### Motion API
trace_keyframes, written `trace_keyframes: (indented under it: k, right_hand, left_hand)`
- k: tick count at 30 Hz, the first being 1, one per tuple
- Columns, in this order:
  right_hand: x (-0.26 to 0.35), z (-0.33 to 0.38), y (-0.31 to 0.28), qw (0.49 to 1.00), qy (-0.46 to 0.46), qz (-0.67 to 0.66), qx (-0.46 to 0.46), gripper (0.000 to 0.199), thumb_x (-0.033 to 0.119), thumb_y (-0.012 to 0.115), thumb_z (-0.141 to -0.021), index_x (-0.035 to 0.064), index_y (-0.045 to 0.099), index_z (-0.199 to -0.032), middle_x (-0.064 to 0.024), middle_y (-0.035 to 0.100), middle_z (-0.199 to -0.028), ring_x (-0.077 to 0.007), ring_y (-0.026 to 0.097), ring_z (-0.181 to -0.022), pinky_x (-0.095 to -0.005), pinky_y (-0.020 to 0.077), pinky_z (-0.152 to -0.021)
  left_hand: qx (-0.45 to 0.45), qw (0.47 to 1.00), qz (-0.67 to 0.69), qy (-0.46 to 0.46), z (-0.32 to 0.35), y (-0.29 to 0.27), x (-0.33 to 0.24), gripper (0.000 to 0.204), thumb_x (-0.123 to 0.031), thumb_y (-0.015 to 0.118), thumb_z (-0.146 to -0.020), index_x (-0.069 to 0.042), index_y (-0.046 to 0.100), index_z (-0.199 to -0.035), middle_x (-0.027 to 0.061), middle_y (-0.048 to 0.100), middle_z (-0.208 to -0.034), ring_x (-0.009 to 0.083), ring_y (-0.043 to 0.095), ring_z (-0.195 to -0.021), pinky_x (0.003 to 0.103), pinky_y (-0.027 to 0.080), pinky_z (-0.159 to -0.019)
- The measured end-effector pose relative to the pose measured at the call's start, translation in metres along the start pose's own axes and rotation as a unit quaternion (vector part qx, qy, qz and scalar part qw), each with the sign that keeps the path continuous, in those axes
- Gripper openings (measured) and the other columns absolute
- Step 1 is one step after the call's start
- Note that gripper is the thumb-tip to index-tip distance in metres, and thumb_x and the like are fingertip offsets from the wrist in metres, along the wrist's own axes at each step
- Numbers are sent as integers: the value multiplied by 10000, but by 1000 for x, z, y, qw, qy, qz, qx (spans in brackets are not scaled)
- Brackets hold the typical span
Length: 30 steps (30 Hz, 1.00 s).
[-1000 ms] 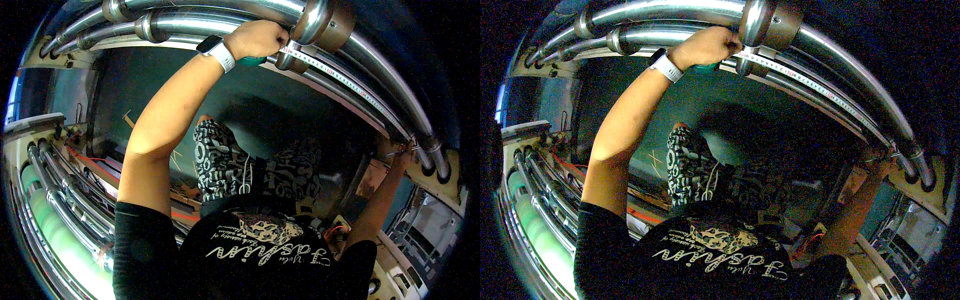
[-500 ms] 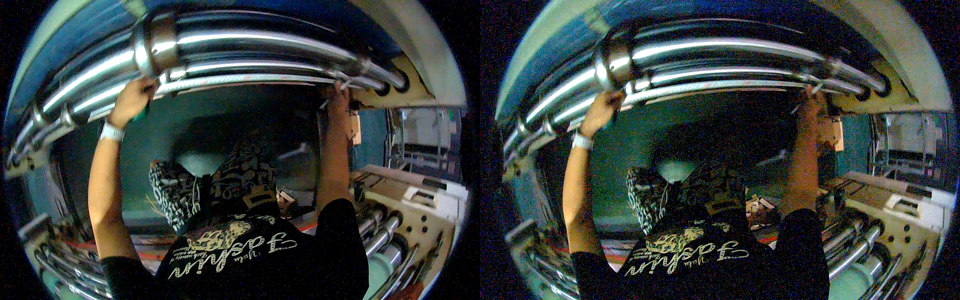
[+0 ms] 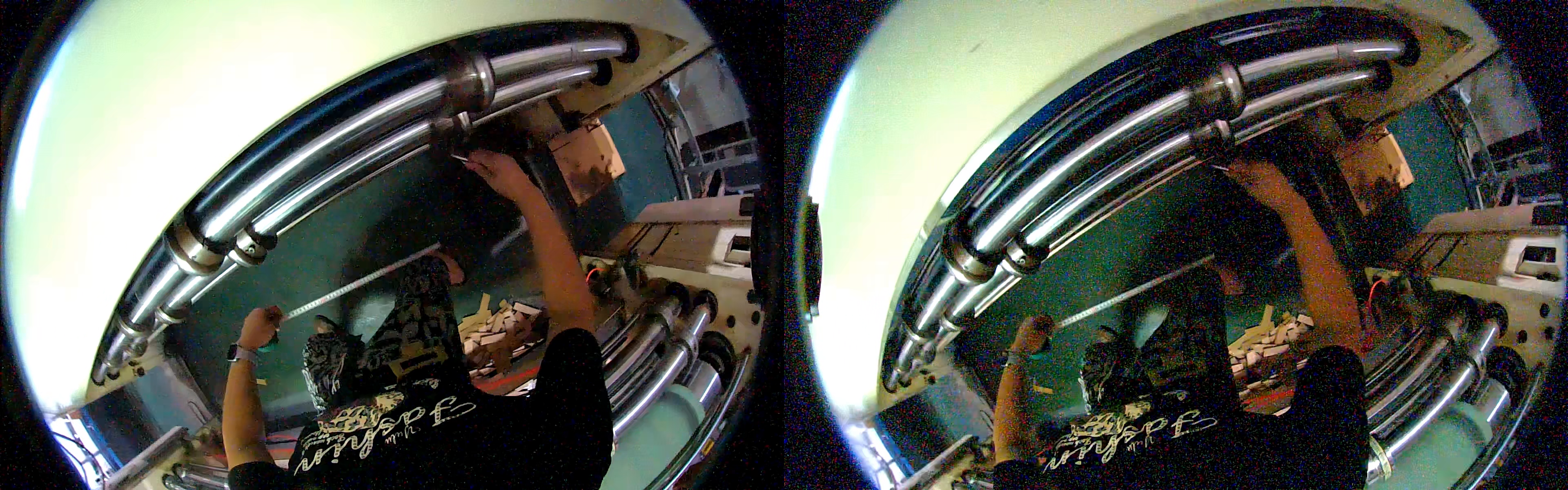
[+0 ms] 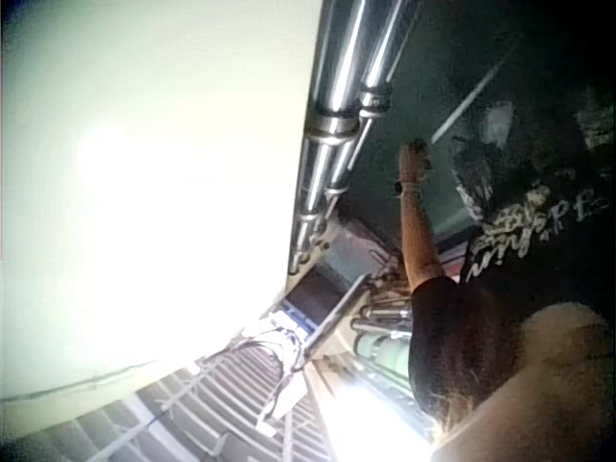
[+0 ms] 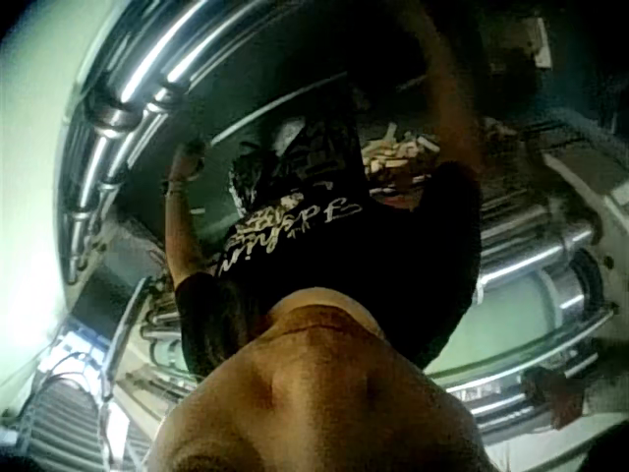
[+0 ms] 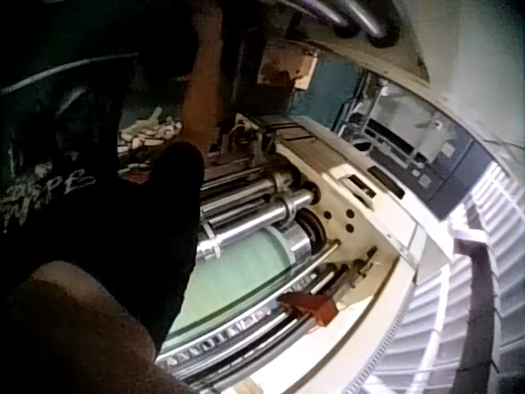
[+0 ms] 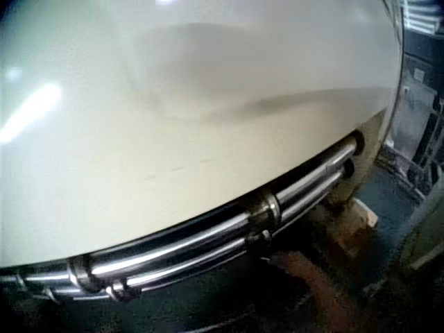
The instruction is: The person uses a tape measure to take various measurements along parallel metal rollers of a machine, holding the tape at different points to check alignment or spacing.
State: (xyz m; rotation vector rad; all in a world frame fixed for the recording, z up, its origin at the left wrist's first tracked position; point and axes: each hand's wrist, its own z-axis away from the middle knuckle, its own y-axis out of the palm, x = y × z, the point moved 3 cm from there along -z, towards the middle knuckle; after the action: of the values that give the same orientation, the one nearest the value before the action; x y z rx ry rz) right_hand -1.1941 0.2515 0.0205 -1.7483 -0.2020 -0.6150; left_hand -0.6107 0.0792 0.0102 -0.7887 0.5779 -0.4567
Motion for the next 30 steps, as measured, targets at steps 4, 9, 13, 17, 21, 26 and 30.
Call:
trace_keyframes:
  k: [4,9,13,17,21,26,30]
  right_hand:
    - [4,-14,-7,984,-46,152,75,208,273,537,-855,98,608,-940,-123,619,-811,-318,601,-757,-406,498,-622]
    - [9,-30,-27,963,-125,227,79,142,245,536,-815,147,620,-875,-91,622,-809,-304,610,-717,-415,501,-598]
    - [20,-41,-52,939,-245,240,-1,147,234,565,-768,151,626,-873,-90,627,-803,-312,620,-722,-416,505,-624]
    - [25,-55,-54,946,-150,242,153,161,255,579,-764,143,647,-858,-101,637,-811,-310,626,-758,-420,510,-673]
    - [31,-72,-56,942,-139,240,189,219,290,618,-739,108,657,-853,-129,641,-807,-308,632,-771,-415,512,-708]
    - [26,-81,-52,942,-131,261,163,302,315,677,-687,70,654,-861,-153,638,-861,-318,623,-843,-415,498,-760]
    - [-2,-80,-45,959,-170,219,55,320,347,669,-695,74,649,-860,-148,617,-964,-328,589,-924,-424,473,-798]
  left_hand:
    - [36,999,-6,26,-10,11,-6,154,-194,524,-766,-68,608,-791,138,613,-683,307,611,-656,390,460,-591]
    - [23,996,-28,86,-28,14,-25,141,-164,514,-754,-50,597,-765,144,602,-697,315,602,-673,393,458,-596]
    - [49,997,13,56,-40,30,-31,141,-155,507,-747,-43,592,-748,154,601,-694,329,602,-675,401,462,-599]
    - [30,995,75,54,-30,38,-38,141,-163,510,-750,-47,589,-749,160,605,-708,340,602,-698,406,463,-605]
    - [15,996,6,84,-12,35,-46,124,-158,522,-748,-58,594,-770,160,603,-714,354,597,-702,415,463,-603]
    - [29,997,-13,68,-5,48,-26,121,-160,534,-749,-68,597,-798,155,605,-715,358,595,-708,421,462,-604]
    - [15,981,193,-24,-2,68,-2,140,-169,567,-741,-66,594,-832,150,614,-767,352,596,-741,428,467,-624]
